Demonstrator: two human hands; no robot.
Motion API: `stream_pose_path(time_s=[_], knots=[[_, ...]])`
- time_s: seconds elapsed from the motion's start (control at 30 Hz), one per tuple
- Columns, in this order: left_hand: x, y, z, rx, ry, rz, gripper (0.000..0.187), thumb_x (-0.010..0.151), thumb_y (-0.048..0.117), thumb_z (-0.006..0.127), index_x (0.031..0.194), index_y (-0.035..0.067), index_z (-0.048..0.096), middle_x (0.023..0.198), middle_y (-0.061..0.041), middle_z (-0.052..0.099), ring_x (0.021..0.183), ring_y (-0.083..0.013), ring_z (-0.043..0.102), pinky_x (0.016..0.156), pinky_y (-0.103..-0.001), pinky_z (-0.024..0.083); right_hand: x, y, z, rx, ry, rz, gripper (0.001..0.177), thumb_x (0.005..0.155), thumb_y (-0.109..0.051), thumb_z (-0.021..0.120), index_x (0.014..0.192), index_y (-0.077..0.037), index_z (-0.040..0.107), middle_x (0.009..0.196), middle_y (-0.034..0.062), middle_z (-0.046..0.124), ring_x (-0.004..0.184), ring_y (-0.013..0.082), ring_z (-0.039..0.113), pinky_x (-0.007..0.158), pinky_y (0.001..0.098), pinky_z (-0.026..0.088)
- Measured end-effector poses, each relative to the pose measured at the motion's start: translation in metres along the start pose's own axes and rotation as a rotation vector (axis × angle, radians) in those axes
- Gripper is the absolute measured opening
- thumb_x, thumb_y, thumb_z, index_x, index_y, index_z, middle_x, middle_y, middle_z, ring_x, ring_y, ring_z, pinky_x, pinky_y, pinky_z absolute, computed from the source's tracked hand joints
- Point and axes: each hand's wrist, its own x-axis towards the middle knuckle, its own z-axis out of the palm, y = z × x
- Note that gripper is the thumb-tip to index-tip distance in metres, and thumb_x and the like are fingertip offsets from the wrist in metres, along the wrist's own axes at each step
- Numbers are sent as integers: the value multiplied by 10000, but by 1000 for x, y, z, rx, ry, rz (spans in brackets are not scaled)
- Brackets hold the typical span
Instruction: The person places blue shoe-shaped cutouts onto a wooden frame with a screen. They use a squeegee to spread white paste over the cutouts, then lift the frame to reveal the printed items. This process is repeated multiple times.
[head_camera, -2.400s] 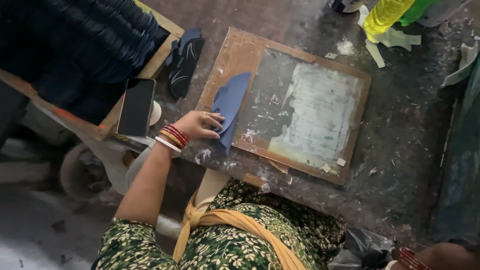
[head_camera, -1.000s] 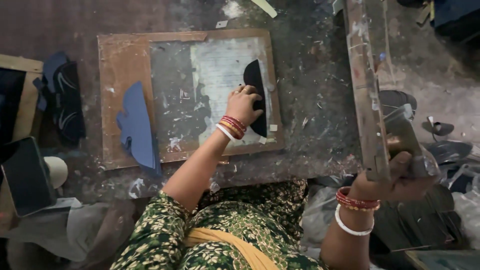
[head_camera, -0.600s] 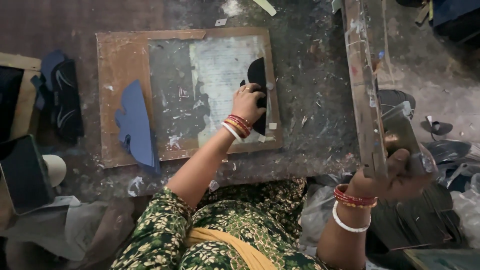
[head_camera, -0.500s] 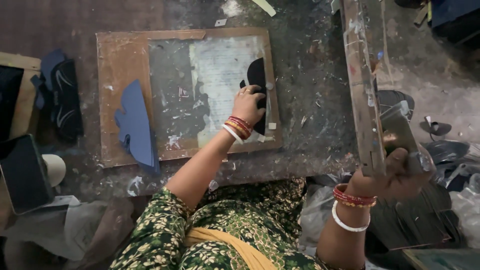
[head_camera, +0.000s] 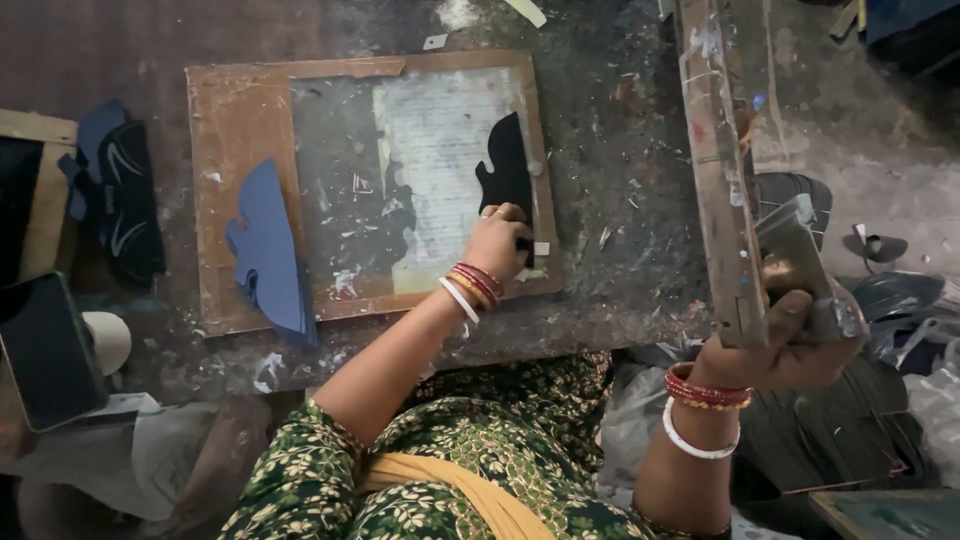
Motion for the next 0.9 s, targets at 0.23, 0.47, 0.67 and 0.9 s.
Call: stream_pose_path(time_s=[0.23, 0.47, 0.67, 0.9], knots=[[-10, 0, -4, 75, -96, 92, 139, 676, 99, 724, 788, 151, 787, 1075, -41, 684, 1074, -304, 587, 898, -406, 510, -8, 12, -6, 4, 17, 78, 372, 1128, -334, 685, 1100, 32, 629, 916, 112, 692, 705, 165, 634, 628, 303, 450], [-18, -5, -9, 66, -144, 196, 89, 752, 133, 718, 770, 182, 790, 1054, -23, 693, 1043, -278, 619, 938, -430, 510, -12, 9, -7, 79, -14, 115, 393, 1170, -330, 697, 1188, 49, 595, 1027, 142, 698, 828, 170, 653, 725, 321, 511], [3, -14, -45, 55, -9, 123, 243, 811, 238, 757, 1047, 189, 787, 1345, -51, 643, 1312, -304, 533, 1101, -457, 416, -13, 13, -7, 90, 9, 162, 402, 1143, -330, 710, 1177, 53, 592, 981, 136, 707, 794, 162, 658, 708, 308, 502], [0, -23, -20, 154, -165, 68, 629, 751, 386, 824, 1311, 141, 675, 1545, -130, 463, 1468, -357, 330, 1191, -470, 298, -17, 19, -6, 95, 26, 139, 409, 1131, -333, 729, 1171, 50, 592, 993, 137, 691, 822, 158, 644, 729, 313, 504]])
